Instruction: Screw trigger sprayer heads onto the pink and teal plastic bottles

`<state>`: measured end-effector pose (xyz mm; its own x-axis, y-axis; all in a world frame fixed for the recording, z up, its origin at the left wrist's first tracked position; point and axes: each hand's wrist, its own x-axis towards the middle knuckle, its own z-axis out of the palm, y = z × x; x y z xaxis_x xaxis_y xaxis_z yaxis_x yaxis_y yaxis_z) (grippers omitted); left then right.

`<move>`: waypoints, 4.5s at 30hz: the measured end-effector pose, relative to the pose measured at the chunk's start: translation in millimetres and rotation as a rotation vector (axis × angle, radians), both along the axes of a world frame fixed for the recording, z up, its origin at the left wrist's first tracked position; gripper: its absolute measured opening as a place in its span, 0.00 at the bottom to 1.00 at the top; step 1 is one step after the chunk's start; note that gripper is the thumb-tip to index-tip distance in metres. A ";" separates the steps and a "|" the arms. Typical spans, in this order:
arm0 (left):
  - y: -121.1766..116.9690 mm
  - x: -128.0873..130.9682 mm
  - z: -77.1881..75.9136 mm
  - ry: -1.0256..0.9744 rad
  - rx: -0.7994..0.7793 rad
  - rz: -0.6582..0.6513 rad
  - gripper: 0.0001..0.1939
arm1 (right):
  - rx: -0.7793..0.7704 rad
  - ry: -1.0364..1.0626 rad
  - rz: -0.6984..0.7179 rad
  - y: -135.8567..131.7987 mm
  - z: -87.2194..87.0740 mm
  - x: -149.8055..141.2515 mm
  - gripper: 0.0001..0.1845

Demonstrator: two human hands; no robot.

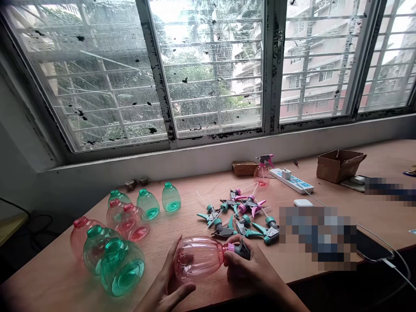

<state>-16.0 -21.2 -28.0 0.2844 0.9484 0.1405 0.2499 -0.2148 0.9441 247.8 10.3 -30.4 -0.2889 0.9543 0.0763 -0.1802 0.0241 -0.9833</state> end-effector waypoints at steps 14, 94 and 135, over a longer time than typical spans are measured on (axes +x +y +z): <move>-3.0 -4.5 6.5 -0.046 -0.083 -0.016 0.54 | -0.043 0.032 0.021 1.3 -5.9 -0.3 0.26; 3.1 -3.9 -7.5 0.001 0.073 0.023 0.51 | -0.029 0.018 0.122 5.3 -7.0 4.0 0.23; 1.9 -3.7 8.5 -0.075 0.024 -0.004 0.38 | -0.038 0.010 0.093 3.7 -3.4 0.8 0.25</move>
<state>-19.7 -19.2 -19.5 0.2759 0.9434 0.1839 0.1781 -0.2382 0.9548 248.6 14.1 -33.8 -0.3760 0.9256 0.0435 -0.1898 -0.0309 -0.9813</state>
